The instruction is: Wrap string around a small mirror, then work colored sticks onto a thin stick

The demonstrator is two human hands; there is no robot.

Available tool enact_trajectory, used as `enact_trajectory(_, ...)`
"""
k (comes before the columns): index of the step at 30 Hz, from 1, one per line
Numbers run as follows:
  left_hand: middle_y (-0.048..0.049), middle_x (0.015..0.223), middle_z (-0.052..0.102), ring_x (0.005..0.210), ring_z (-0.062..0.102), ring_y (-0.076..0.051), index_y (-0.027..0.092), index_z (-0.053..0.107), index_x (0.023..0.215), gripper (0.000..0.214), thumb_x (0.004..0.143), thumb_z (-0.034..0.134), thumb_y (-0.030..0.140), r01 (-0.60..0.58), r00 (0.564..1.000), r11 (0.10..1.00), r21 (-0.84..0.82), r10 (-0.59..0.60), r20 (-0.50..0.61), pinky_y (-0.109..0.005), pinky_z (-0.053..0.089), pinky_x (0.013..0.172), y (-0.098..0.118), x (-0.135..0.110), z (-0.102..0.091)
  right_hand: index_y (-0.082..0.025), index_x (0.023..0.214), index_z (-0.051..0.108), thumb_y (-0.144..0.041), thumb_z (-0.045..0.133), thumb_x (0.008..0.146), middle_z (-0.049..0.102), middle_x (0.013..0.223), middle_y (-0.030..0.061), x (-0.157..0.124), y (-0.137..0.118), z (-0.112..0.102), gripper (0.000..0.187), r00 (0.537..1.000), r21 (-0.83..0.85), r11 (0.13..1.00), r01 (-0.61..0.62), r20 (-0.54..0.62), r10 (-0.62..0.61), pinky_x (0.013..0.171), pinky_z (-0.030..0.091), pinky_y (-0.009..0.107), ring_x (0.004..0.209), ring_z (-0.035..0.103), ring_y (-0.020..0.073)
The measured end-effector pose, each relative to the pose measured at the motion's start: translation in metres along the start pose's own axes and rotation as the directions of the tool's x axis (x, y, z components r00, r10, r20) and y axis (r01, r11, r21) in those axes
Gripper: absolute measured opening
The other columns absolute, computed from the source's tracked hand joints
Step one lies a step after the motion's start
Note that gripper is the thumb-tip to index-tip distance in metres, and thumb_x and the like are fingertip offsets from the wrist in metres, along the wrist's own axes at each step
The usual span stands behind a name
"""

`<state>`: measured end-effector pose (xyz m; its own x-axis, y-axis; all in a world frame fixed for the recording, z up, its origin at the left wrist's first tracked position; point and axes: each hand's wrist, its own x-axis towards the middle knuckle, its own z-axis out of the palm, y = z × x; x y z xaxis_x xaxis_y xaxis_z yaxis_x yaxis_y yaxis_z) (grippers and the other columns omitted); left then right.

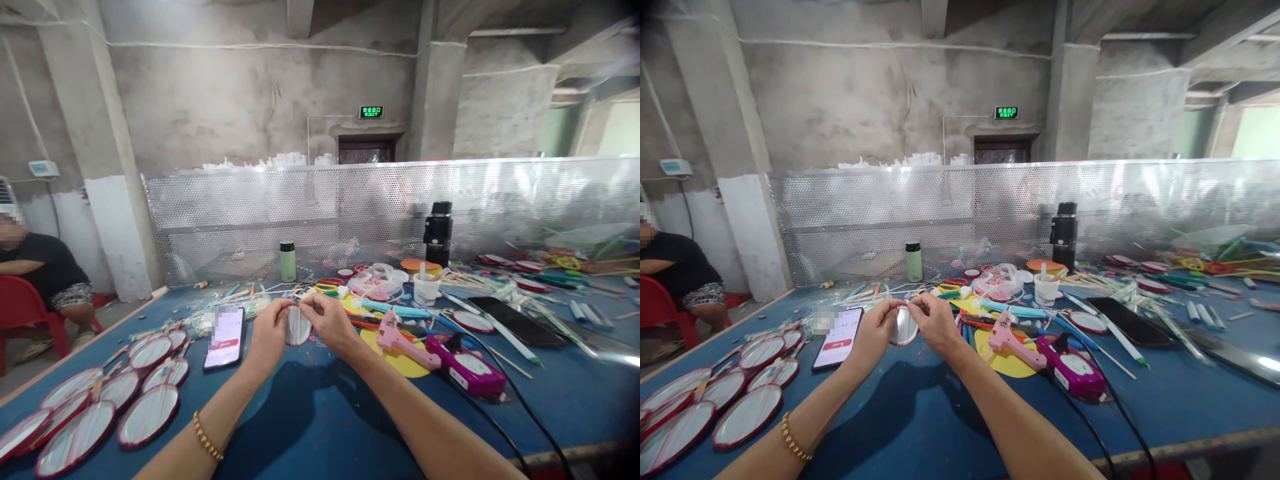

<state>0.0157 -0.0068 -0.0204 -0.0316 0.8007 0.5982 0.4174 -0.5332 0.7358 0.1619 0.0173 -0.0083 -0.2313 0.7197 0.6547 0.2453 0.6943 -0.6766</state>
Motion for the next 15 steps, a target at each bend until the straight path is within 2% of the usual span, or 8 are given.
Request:
enact_trajectory(6,-0.0042,0.084,0.066,0.075,0.057,-0.017,0.015,0.064,0.093,0.024,0.080,0.045,0.022,0.092,0.995,0.989,-0.113,-0.089,0.033,-0.026,0.042,0.067,-0.0068,0.0016,0.0016,-0.018,0.080,0.060,-0.024,0.052,0.083,0.054,0.060,-0.0034,0.0006,-0.0027,-0.0046,0.011,0.998,0.053,0.999,-0.012,0.055,0.009,0.049,0.038,0.021,0.051,0.048,0.0100)
enact_trajectory(15,-0.0025,0.078,0.064,0.070,0.055,-0.015,0.015,0.065,0.090,0.022,0.078,0.047,0.023,0.116,0.993,0.979,-0.166,-0.111,0.038,-0.024,0.041,0.063,-0.0046,0.0013,0.0018,-0.018,0.081,0.057,-0.021,0.051,0.083,0.054,0.063,-0.0035,-0.0007,-0.0035,-0.0072,0.007,0.993,0.090,0.996,-0.023,0.114,0.013,0.048,0.039,0.020,0.051,0.048,0.0091)
